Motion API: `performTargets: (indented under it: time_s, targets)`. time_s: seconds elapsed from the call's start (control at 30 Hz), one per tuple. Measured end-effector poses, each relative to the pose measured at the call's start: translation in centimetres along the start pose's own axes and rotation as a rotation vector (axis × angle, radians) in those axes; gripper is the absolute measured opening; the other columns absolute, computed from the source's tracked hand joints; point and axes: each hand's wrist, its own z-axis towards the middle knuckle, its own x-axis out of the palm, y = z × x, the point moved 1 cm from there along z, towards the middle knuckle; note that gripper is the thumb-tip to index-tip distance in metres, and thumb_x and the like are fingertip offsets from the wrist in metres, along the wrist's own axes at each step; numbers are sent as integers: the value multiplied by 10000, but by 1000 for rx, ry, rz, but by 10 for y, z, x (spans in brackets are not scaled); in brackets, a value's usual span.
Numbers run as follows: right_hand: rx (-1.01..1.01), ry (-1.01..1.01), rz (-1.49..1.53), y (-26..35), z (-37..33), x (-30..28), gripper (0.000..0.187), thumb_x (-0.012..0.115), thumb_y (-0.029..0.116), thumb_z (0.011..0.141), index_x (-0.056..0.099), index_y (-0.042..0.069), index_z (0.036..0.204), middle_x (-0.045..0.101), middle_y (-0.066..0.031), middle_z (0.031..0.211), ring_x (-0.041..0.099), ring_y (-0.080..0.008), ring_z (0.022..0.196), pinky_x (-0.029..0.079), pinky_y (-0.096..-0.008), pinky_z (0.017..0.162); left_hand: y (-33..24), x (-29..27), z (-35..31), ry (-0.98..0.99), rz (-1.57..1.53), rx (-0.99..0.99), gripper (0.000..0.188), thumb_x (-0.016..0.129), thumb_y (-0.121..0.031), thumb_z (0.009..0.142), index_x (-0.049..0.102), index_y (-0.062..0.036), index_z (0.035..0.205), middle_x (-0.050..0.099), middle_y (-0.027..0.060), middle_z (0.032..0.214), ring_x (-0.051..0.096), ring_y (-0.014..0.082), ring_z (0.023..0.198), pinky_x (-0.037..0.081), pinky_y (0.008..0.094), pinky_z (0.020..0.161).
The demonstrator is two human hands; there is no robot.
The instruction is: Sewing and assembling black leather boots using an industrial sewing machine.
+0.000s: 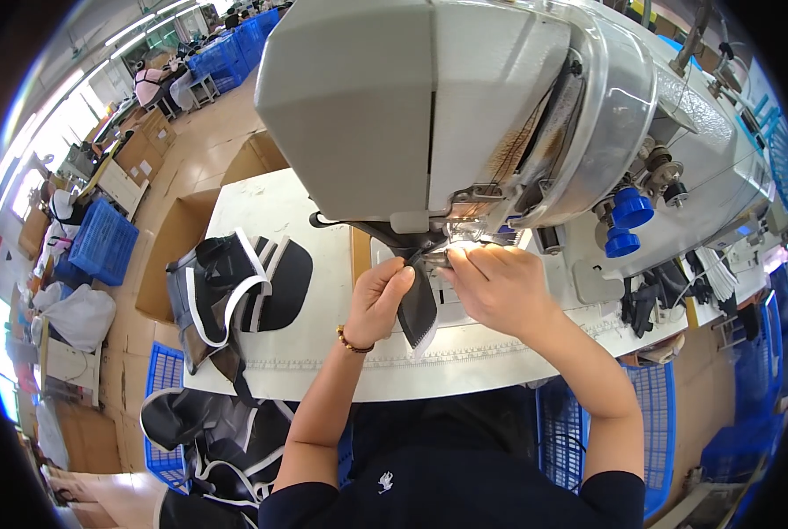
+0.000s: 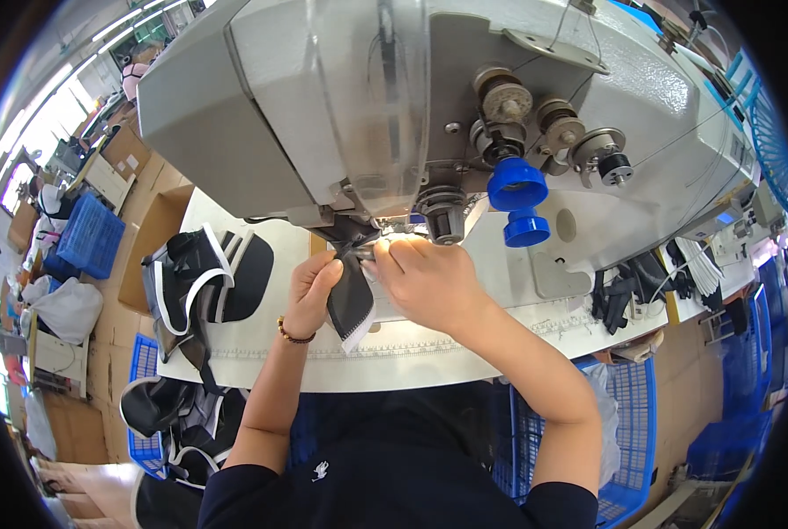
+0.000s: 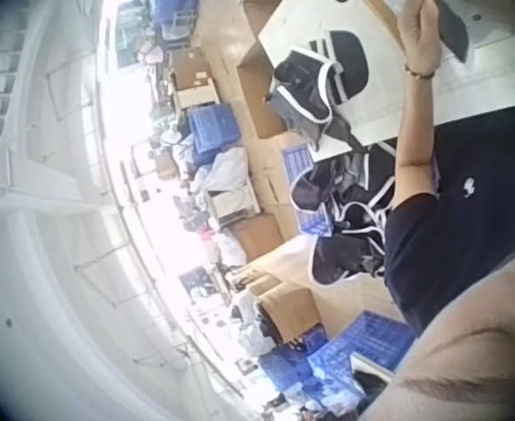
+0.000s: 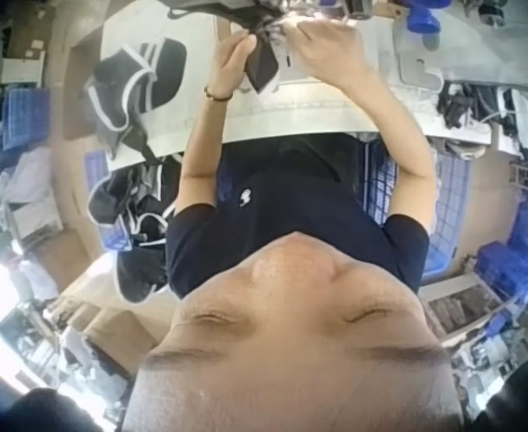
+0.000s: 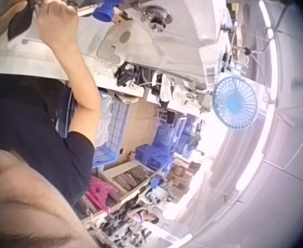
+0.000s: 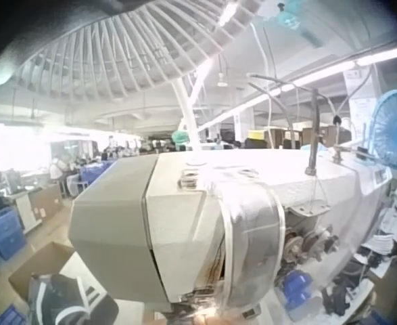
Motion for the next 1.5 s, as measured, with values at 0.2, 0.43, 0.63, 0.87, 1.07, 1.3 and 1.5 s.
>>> performTargets:
  time_s: [0.2,0.43,0.63,0.87,1.07,1.3,1.5]
  targets:
    - [23,-76,68,3,2,-8,174,649,224,692,552,86,732,430,17,607,486,-111,499,380,-245,402,-6,2,-2,0,-14,139,195,481,-88,863,476,20,701,491,36,830,404,77,699,341,210,612]
    - [34,-40,-65,8,8,-3,197,639,176,671,586,42,806,437,1,637,495,-107,505,385,-238,409,-6,4,-5,-72,112,200,155,517,-55,834,480,23,706,499,83,925,433,118,744,359,227,642]
    - [-34,5,-97,10,14,-2,194,604,128,654,597,15,811,434,1,615,497,-105,503,389,-232,422,-5,5,-5,-84,122,217,147,519,-48,830,479,23,708,495,90,922,438,122,749,363,232,650]
    - [-38,16,-66,11,12,-3,172,596,116,641,592,24,786,460,-5,613,509,-113,529,402,-244,448,-1,-8,-8,-25,73,161,167,492,-48,835,469,31,689,497,112,998,472,151,855,376,242,736]
    - [-13,-7,-60,11,11,-9,164,602,130,664,591,29,793,439,-4,605,506,-112,531,397,-238,447,0,-10,-13,-25,20,164,170,473,-40,833,467,37,681,474,134,1061,469,179,953,353,264,838]
    - [-33,74,-144,12,12,-1,244,688,176,638,596,78,842,456,22,651,484,-106,538,370,-248,461,3,-5,-14,-36,-44,127,169,478,-49,845,471,32,697,463,129,1069,452,170,967,337,263,860]
    - [-71,74,-152,13,12,-1,256,684,174,643,597,59,854,453,14,647,475,-109,530,359,-243,456,2,-5,-15,-53,-93,109,162,481,-51,849,481,30,709,457,118,1071,450,159,961,338,263,858]
